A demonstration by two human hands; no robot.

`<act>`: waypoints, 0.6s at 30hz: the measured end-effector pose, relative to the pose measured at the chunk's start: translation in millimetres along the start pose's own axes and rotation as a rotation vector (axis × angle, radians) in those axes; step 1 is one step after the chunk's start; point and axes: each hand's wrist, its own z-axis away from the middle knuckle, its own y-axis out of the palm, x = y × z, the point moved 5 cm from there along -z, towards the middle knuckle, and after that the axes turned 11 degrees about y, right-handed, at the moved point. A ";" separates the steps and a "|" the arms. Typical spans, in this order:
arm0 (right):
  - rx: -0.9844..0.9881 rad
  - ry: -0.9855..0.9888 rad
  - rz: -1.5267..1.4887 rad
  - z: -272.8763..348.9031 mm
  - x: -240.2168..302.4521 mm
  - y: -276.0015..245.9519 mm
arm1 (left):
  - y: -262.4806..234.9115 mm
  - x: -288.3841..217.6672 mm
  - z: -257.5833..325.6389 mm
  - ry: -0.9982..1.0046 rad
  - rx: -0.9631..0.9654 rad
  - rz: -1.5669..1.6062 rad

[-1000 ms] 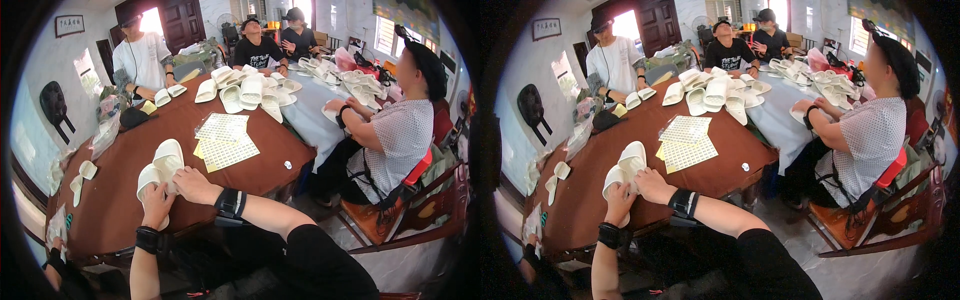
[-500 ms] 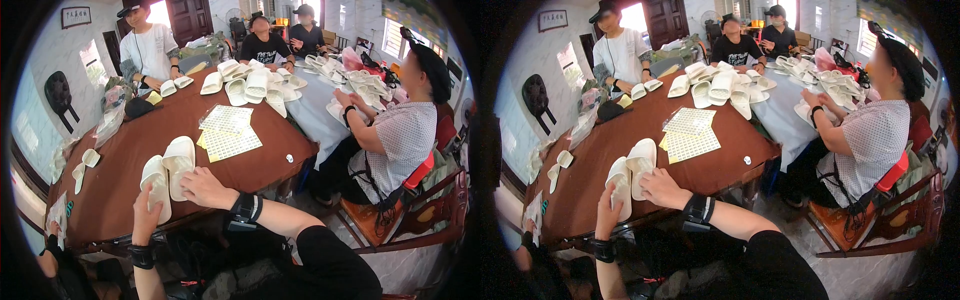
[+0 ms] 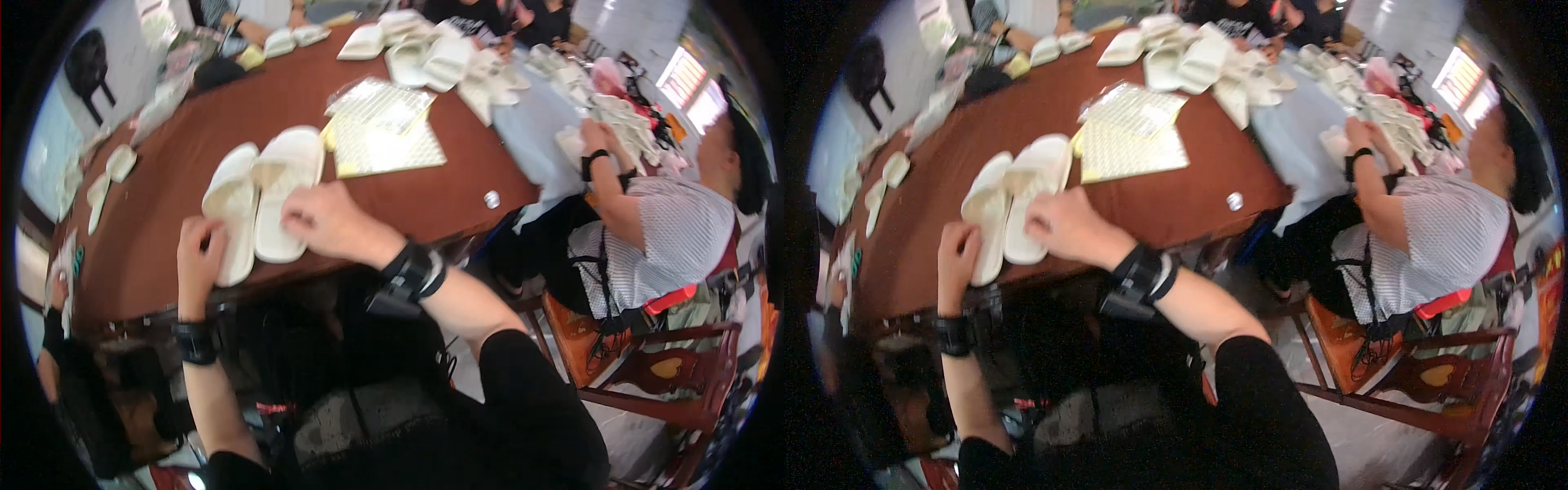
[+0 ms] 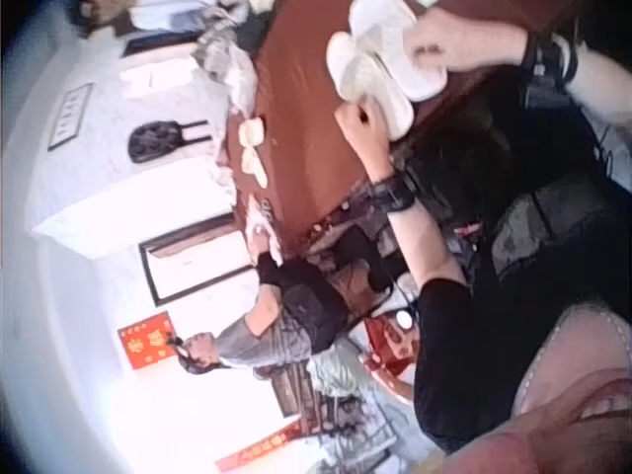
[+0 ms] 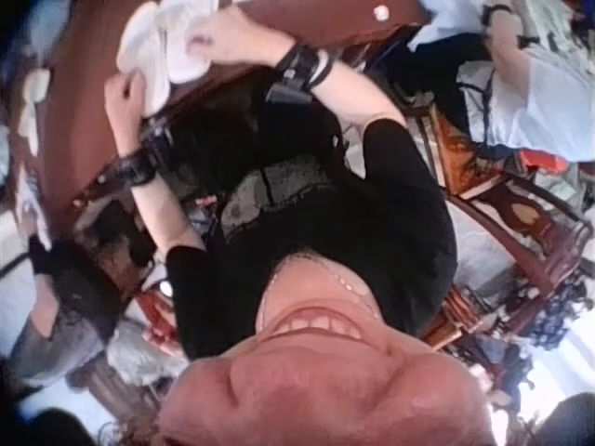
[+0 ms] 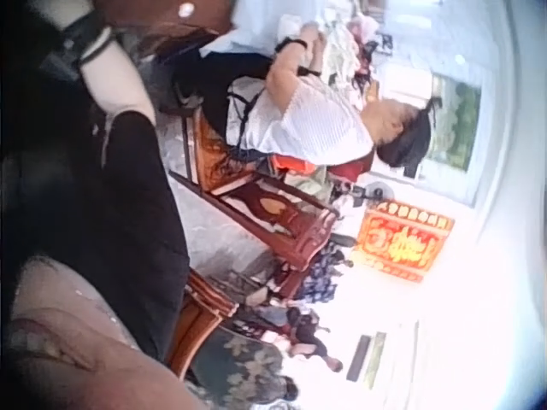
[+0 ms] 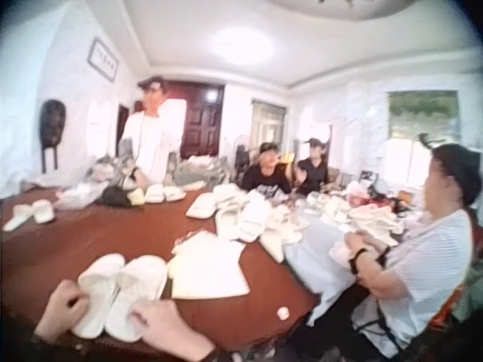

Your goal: Applying size labels to the insoles of finished slippers.

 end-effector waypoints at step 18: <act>0.022 0.246 -0.144 4.7 -27.7 7.4 | 3.3 -6.9 19.7 -0.056 -0.011 0.017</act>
